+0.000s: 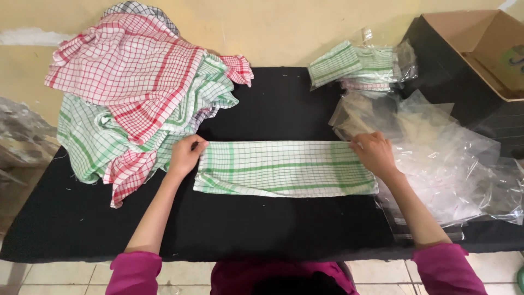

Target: Folding kitchen towels and placing them into individual plastic bags for packaging

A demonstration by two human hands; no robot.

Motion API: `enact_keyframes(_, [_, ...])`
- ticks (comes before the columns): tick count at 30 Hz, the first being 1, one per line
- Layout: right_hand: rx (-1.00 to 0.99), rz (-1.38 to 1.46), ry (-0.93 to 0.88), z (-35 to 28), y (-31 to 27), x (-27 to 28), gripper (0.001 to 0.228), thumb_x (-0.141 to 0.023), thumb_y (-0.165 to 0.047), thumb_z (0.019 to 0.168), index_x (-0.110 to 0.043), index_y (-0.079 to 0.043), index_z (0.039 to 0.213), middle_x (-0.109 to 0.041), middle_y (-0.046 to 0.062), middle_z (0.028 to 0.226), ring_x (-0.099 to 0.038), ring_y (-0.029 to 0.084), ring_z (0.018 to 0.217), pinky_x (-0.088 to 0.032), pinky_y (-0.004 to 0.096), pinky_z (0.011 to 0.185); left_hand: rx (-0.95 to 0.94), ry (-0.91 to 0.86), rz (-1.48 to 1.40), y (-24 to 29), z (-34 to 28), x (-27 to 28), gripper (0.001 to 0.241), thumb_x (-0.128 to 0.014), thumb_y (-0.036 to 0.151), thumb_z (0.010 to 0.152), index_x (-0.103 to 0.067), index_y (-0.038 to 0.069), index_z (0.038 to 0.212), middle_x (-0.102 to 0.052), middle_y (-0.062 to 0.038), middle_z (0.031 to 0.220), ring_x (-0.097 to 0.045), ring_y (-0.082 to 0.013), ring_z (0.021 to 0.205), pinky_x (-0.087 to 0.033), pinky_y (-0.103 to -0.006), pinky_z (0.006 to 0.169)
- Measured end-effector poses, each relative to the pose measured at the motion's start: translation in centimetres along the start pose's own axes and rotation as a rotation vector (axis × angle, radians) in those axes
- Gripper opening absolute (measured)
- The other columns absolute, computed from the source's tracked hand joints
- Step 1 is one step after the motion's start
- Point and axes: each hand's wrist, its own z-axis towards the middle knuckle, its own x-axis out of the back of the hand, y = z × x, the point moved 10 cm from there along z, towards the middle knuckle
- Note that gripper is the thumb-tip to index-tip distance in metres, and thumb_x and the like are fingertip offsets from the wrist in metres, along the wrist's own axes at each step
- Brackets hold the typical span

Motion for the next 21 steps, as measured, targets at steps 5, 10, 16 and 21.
enact_keyframes(5, [0.005,-0.029,-0.036,-0.7,1.3,-1.9,0.026,-0.056,-0.050,0.102,-0.063,-0.030,0.118,-0.073,-0.007,0.112,-0.062,0.021,0.121,-0.055,0.046,0.094,0.104,0.023,0.003,-1.5,1.0,-0.4,0.017,-0.071,0.042,0.095,-0.074,0.025,0.094,-0.076,-0.003,0.084,-0.073,-0.0294,0.092,-0.057,-0.0420,0.084])
enact_keyframes(10, [0.010,0.027,-0.124,-1.4,-0.5,0.6,0.049,-0.063,-0.057,0.093,-0.066,-0.018,0.123,-0.071,0.008,0.117,-0.061,0.033,0.122,-0.052,0.052,0.097,0.143,0.043,0.062,-1.9,1.4,-1.1,0.021,-0.069,0.045,0.097,-0.073,0.024,0.095,-0.075,-0.005,0.082,-0.073,-0.0321,0.090,-0.056,-0.0452,0.083])
enact_keyframes(16, [-0.047,0.306,-0.176,-1.6,-2.3,3.0,0.041,-0.071,-0.041,0.091,-0.058,-0.015,0.121,-0.068,0.019,0.106,-0.068,0.045,0.104,-0.056,0.054,0.088,0.203,-0.032,0.090,-0.1,0.1,-0.8,0.018,-0.062,0.042,0.099,-0.072,0.028,0.105,-0.076,-0.009,0.089,-0.072,-0.0370,0.095,-0.055,-0.0499,0.086])
enact_keyframes(21, [-0.290,0.835,-0.333,-0.8,-7.6,8.2,0.052,-0.072,-0.033,0.092,-0.052,-0.035,0.140,-0.067,0.014,0.069,-0.066,0.027,0.054,-0.057,0.035,0.055,0.227,-0.046,0.096,0.4,-0.3,-0.6,0.017,-0.060,0.043,0.099,-0.071,0.032,0.107,-0.076,-0.009,0.091,-0.071,-0.0376,0.097,-0.055,-0.0502,0.087])
